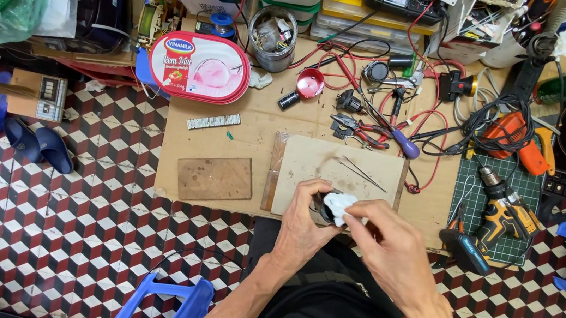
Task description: Cleaning and reassembling components of a small cylindrical electrical motor or device.
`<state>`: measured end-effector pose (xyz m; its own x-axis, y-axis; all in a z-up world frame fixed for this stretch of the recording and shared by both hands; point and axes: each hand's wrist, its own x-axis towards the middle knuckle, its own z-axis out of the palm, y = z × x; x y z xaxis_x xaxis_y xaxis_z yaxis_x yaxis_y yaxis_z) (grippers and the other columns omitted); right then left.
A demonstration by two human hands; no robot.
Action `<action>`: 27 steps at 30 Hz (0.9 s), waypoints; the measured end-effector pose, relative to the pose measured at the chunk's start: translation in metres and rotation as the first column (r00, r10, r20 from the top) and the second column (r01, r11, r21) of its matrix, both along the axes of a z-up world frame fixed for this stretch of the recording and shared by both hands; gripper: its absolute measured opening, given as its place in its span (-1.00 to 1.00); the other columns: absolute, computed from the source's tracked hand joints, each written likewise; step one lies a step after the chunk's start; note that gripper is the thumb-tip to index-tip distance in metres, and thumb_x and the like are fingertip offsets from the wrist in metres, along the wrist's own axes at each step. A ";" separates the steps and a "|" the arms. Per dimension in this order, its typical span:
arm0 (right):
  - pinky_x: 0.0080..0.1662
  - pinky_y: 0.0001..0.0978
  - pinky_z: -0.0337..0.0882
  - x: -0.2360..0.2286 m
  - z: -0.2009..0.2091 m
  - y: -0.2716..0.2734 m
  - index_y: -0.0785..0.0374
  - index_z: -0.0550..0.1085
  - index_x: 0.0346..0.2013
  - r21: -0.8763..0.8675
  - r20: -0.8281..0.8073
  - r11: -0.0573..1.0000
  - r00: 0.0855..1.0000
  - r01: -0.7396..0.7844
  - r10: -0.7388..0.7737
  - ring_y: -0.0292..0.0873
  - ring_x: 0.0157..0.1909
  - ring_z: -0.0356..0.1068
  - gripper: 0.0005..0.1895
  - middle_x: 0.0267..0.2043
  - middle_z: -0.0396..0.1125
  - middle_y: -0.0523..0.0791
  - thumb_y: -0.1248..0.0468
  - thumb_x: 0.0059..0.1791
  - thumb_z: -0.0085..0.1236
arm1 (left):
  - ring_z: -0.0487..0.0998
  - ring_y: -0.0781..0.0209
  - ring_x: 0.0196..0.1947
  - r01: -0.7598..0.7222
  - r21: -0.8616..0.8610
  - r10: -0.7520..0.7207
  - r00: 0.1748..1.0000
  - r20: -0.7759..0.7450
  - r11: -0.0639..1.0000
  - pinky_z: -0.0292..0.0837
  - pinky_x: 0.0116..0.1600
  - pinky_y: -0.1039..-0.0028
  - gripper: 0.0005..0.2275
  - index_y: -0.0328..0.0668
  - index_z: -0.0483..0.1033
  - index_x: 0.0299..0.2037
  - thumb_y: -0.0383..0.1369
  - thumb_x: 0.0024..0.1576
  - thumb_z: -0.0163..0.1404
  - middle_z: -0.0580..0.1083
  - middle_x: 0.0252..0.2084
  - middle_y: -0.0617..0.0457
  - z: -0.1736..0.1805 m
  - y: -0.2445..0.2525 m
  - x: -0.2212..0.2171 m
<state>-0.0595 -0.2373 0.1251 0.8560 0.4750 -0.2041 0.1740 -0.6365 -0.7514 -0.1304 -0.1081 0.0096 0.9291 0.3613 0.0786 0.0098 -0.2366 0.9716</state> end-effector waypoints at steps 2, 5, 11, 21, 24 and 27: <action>-0.34 -0.39 0.44 0.005 -0.011 0.004 0.29 0.56 -0.17 -0.008 0.112 0.996 0.990 -0.087 0.088 -0.13 -0.38 0.48 -0.83 -0.24 0.50 -0.09 0.37 -0.05 0.22 | 0.52 -0.12 0.11 -0.010 0.019 0.011 1.000 -0.025 1.000 0.49 0.14 0.27 -0.39 -0.22 0.28 0.10 -0.53 -0.16 0.35 0.42 0.10 -0.14 -0.001 -0.001 0.000; -0.29 -0.24 0.47 0.008 -0.014 0.011 0.25 0.53 -0.09 -0.183 0.137 0.946 0.946 -0.268 0.295 0.02 -0.28 0.52 -0.78 -0.13 0.49 -0.07 0.38 -0.04 0.15 | 0.53 -0.11 0.05 -0.043 0.053 0.047 0.996 -0.070 0.998 0.50 0.08 0.28 -0.42 -0.22 0.31 0.08 -0.53 -0.15 0.33 0.44 0.06 -0.13 -0.005 0.001 0.002; -0.23 -0.17 0.50 0.007 0.004 -0.004 0.28 0.45 0.08 -0.052 0.151 0.942 0.930 -0.331 0.335 0.13 -0.19 0.52 -0.60 0.10 0.44 0.03 0.46 -0.06 0.01 | 0.57 -0.03 -0.07 -0.051 0.011 0.052 0.988 -0.143 0.999 0.53 -0.01 0.30 -0.44 -0.20 0.31 0.07 -0.47 -0.10 0.36 0.44 -0.01 -0.08 0.001 0.010 0.008; -0.29 -0.01 0.42 0.017 -0.010 0.007 0.22 0.39 -0.27 -0.233 -0.075 0.810 0.841 -0.538 0.536 0.13 -0.36 0.46 -0.82 0.21 0.32 -0.08 0.40 -0.16 0.01 | 0.53 -0.13 0.03 -0.033 0.182 0.017 0.996 0.086 0.983 0.49 0.05 0.26 -0.38 -0.23 0.33 0.06 -0.57 -0.24 0.33 0.45 0.02 -0.12 0.020 0.027 0.006; -0.25 0.02 0.40 0.019 -0.005 0.017 0.22 0.39 -0.32 -0.226 -0.117 0.765 0.797 -0.603 0.593 0.14 -0.35 0.44 -0.87 0.08 0.36 -0.09 0.37 -0.16 0.01 | 0.54 -0.13 0.03 -0.040 0.200 0.025 0.997 0.079 0.979 0.50 0.05 0.27 -0.40 -0.23 0.33 0.08 -0.59 -0.21 0.31 0.45 0.05 -0.11 0.015 0.034 0.001; -0.20 0.01 0.40 0.026 -0.007 0.019 0.22 0.43 -0.30 -0.179 -0.134 0.665 0.687 -0.725 0.714 0.09 -0.27 0.46 -0.86 -0.08 0.37 -0.04 0.34 -0.15 0.06 | 0.55 -0.13 0.05 -0.060 0.246 0.012 0.982 0.189 0.967 0.50 0.08 0.27 -0.42 -0.22 0.34 0.08 -0.61 -0.17 0.30 0.47 0.05 -0.09 0.011 0.036 -0.006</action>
